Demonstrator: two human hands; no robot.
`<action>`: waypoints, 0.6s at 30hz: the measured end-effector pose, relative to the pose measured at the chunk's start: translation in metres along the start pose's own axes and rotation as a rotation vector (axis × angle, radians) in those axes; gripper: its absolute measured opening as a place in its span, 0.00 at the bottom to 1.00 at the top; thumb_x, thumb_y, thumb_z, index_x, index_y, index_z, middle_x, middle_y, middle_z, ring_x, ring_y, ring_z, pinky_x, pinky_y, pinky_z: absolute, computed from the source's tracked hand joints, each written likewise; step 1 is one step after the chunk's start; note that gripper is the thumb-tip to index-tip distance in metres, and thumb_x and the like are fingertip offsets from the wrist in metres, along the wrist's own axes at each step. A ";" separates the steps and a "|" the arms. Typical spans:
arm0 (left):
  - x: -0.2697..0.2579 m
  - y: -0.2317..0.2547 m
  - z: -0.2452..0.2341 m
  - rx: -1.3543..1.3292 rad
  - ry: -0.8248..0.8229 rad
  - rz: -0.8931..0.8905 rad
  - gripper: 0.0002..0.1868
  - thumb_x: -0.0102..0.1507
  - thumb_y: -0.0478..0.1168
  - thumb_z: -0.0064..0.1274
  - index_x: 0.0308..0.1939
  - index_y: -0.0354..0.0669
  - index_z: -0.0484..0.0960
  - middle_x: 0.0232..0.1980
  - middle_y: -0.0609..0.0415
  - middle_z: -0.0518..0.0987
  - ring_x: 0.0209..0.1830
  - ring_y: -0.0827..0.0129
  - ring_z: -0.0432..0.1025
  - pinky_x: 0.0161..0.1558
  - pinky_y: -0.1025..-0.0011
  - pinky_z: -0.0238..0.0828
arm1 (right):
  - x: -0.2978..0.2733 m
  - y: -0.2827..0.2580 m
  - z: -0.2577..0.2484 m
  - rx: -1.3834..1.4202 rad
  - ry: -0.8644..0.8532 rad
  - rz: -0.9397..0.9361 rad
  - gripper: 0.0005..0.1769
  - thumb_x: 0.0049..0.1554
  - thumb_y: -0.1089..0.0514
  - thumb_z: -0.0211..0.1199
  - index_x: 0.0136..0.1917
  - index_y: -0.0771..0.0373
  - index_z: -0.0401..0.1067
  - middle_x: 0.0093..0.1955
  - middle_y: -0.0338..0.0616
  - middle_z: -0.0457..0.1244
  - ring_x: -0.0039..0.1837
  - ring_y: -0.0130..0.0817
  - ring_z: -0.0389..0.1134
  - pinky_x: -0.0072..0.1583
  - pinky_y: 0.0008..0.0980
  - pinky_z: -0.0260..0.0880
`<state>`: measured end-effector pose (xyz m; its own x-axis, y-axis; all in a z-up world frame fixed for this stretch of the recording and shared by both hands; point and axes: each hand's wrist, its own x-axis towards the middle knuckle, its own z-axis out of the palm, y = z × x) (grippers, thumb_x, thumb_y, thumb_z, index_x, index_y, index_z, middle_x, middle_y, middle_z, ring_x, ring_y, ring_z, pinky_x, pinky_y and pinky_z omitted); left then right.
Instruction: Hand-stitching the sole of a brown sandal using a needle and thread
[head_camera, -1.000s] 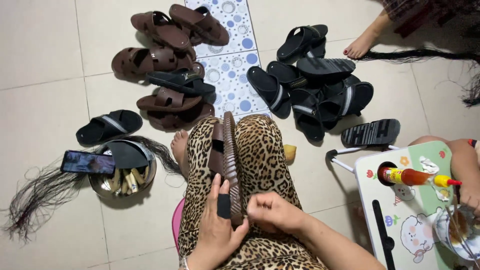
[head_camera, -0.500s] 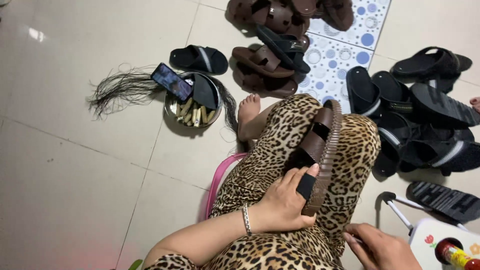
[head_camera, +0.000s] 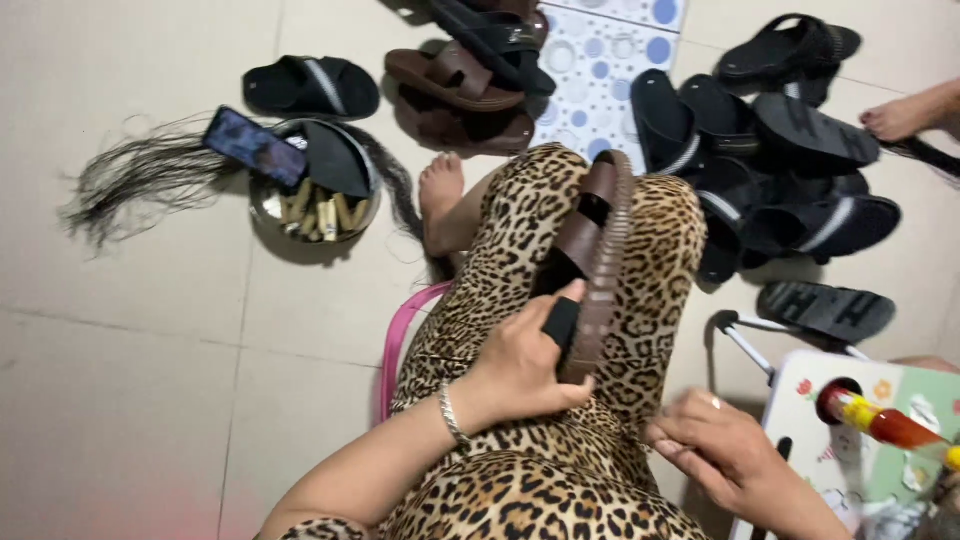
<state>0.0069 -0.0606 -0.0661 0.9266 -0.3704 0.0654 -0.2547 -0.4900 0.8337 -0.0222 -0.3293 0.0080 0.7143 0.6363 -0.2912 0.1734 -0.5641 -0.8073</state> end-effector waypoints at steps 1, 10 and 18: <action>0.001 -0.003 0.000 0.014 0.021 0.031 0.55 0.50 0.51 0.62 0.75 0.33 0.54 0.58 0.36 0.75 0.54 0.45 0.73 0.50 0.53 0.77 | 0.008 -0.005 0.002 0.038 0.099 -0.156 0.15 0.63 0.51 0.54 0.48 0.60 0.77 0.49 0.42 0.70 0.51 0.39 0.72 0.53 0.39 0.70; 0.000 -0.006 -0.002 0.094 0.069 0.095 0.52 0.50 0.49 0.63 0.72 0.25 0.58 0.53 0.36 0.76 0.51 0.46 0.73 0.50 0.54 0.76 | 0.034 0.041 0.062 1.313 0.515 0.120 0.15 0.68 0.51 0.51 0.43 0.60 0.66 0.22 0.32 0.44 0.31 0.30 0.57 0.25 0.21 0.53; -0.001 0.006 0.004 0.141 0.011 0.172 0.53 0.52 0.51 0.69 0.69 0.23 0.58 0.52 0.35 0.76 0.46 0.47 0.73 0.42 0.57 0.81 | -0.041 0.022 0.024 -0.003 0.067 0.305 0.15 0.62 0.47 0.57 0.38 0.54 0.74 0.30 0.35 0.68 0.32 0.24 0.71 0.40 0.29 0.68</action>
<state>0.0032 -0.0666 -0.0632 0.8688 -0.4499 0.2068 -0.4448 -0.5257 0.7251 -0.0641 -0.3550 -0.0102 0.7771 0.4015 -0.4847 -0.0537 -0.7250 -0.6866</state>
